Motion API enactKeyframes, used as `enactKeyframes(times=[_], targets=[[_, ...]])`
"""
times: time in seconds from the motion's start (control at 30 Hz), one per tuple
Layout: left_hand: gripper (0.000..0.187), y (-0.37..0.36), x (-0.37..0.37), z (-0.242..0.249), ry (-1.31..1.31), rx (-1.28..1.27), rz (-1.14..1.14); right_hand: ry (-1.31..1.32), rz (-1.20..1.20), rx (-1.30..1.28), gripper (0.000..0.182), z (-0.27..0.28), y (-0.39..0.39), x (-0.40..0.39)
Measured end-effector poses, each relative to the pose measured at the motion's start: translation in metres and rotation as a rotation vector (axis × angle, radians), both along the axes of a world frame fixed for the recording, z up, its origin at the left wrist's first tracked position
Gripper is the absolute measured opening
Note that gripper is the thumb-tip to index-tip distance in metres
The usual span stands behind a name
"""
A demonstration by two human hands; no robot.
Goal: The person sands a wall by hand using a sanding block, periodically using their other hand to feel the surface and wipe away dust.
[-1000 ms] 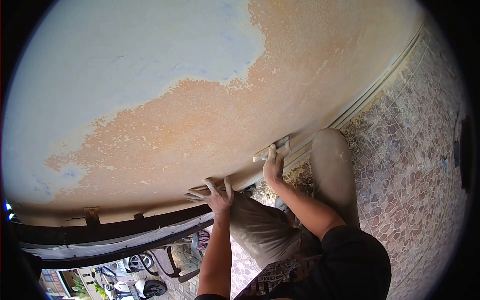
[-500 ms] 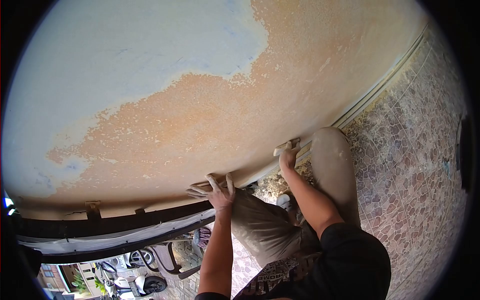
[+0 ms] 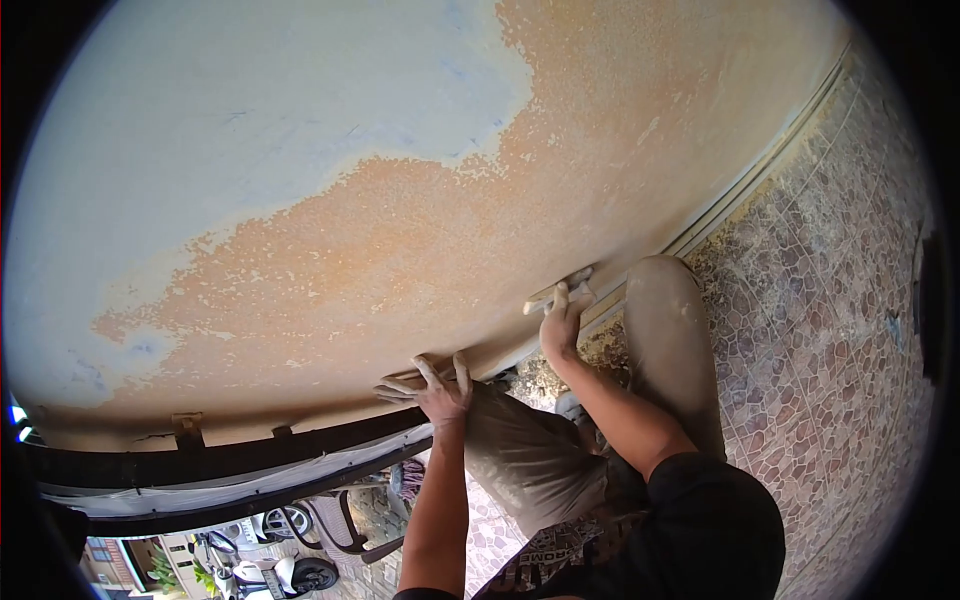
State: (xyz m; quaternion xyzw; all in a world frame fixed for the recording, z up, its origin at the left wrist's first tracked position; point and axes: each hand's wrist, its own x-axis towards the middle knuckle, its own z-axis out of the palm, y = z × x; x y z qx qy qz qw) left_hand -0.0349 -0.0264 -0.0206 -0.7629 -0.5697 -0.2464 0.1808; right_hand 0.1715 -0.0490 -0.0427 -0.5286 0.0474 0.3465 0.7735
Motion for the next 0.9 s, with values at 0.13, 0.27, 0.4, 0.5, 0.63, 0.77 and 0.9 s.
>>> enactKeyframes(times=[0.13,0.27,0.4,0.5,0.63,0.77,0.9], targets=[[0.094,0.009,-0.015,-0.017,-0.422,-0.448,-0.046,-0.735,0.012,0.163,0.058,0.023,-0.005,-0.018],[0.096,-0.001,-0.003,-0.003,-0.080,-0.130,0.023,-0.539,0.132,-0.160,0.063,-0.057,-0.009,-0.004],[0.096,0.001,-0.003,-0.004,0.033,-0.046,0.042,-0.138,0.029,-0.273,0.067,-0.079,0.010,-0.001],[0.096,0.001,-0.002,-0.003,0.032,-0.048,0.055,-0.136,0.000,-0.343,0.064,-0.083,0.014,0.008],[0.095,0.001,-0.003,-0.003,0.003,-0.157,0.067,-0.231,0.061,-0.361,0.047,-0.072,0.009,0.018],[0.095,0.005,-0.009,-0.008,0.021,-0.087,0.035,-0.582,0.020,-0.107,0.054,0.007,0.000,0.008],[0.095,0.001,-0.005,-0.008,0.007,-0.118,0.041,-0.529,-0.073,-0.169,0.055,0.004,0.001,0.030]])
